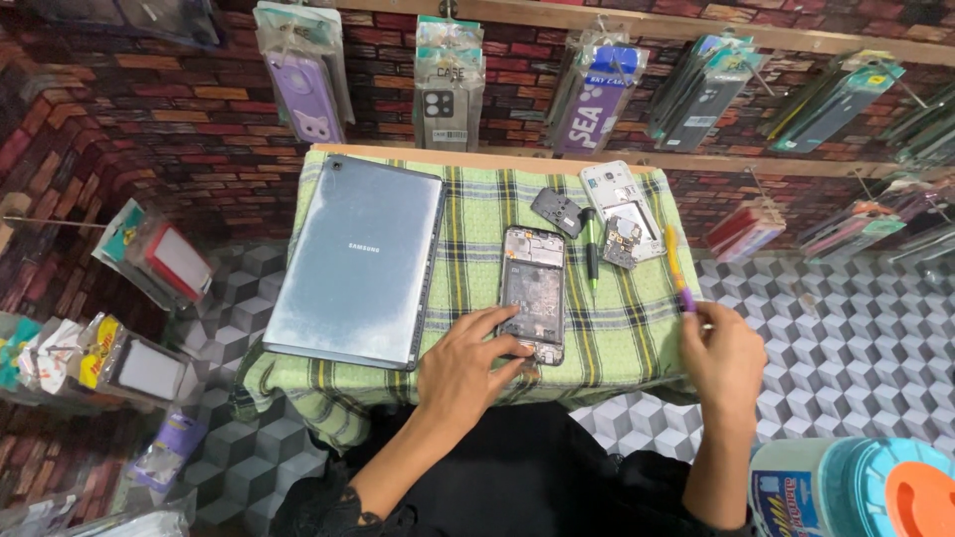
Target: The person disassembles a smartphone using a screwdriver and a toothbrush, removing the back cover and internal components. They then work on a tablet, unscrewing parts and handling the screen and battery.
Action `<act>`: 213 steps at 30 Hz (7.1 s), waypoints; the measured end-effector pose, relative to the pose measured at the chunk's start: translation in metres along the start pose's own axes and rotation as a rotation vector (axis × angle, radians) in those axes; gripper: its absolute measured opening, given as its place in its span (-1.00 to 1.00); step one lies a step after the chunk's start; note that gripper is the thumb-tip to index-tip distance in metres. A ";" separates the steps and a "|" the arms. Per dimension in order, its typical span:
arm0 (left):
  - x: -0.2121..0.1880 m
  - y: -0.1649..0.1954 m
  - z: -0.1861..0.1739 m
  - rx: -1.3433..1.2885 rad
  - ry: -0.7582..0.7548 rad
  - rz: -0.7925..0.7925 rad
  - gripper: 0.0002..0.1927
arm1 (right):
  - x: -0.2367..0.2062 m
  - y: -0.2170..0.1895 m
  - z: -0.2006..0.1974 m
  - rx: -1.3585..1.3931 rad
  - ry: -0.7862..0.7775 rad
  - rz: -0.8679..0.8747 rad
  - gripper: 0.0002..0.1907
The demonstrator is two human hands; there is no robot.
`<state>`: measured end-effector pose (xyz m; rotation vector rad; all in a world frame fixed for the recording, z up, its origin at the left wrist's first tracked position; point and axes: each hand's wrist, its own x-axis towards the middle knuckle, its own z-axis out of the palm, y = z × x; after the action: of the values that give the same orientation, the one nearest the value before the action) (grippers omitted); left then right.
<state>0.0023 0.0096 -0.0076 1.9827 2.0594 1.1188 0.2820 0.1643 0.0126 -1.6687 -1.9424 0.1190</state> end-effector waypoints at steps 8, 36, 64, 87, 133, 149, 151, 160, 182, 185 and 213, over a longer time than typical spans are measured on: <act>0.001 0.000 0.007 0.014 -0.021 -0.009 -0.87 | -0.021 -0.042 -0.014 0.311 -0.085 -0.268 -0.69; -0.004 0.009 -0.003 -0.025 0.042 0.039 -0.81 | -0.012 -0.100 0.004 -0.119 -0.258 -0.511 -0.28; 0.003 0.009 -0.001 -0.034 0.076 0.049 -0.81 | -0.002 -0.071 0.008 0.089 -0.227 -0.606 -0.39; 0.001 0.011 -0.003 -0.037 0.079 0.048 -0.80 | 0.008 -0.098 -0.009 -0.082 -0.304 -0.445 -0.30; 0.016 0.006 -0.015 -0.023 -0.168 -0.162 0.00 | -0.098 -0.073 -0.038 0.002 -0.489 -0.419 -0.29; 0.015 0.009 -0.011 -0.071 -0.064 -0.102 -0.22 | -0.050 -0.022 -0.080 -0.041 -0.500 -0.245 -0.30; 0.016 0.009 -0.013 -0.060 -0.066 -0.108 -0.23 | -0.049 -0.019 -0.071 0.021 -0.281 -0.190 -0.37; 0.015 0.005 -0.009 0.000 -0.071 -0.066 -0.30 | -0.026 -0.018 -0.012 -0.291 0.036 -0.204 -0.48; 0.013 0.001 -0.003 0.002 -0.090 -0.033 -0.48 | 0.020 -0.047 -0.003 -0.389 -0.049 -0.148 -0.55; 0.013 0.002 -0.002 0.001 -0.088 -0.042 -0.48 | 0.030 -0.047 0.000 -0.270 0.059 -0.200 -0.59; 0.015 0.012 -0.012 -0.069 -0.059 -0.030 -0.47 | 0.058 -0.086 0.031 -0.207 0.034 -0.331 -0.36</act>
<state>0.0037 0.0164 0.0136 1.9231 1.9875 1.0964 0.1885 0.2091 0.0441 -1.4338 -2.2360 -0.2430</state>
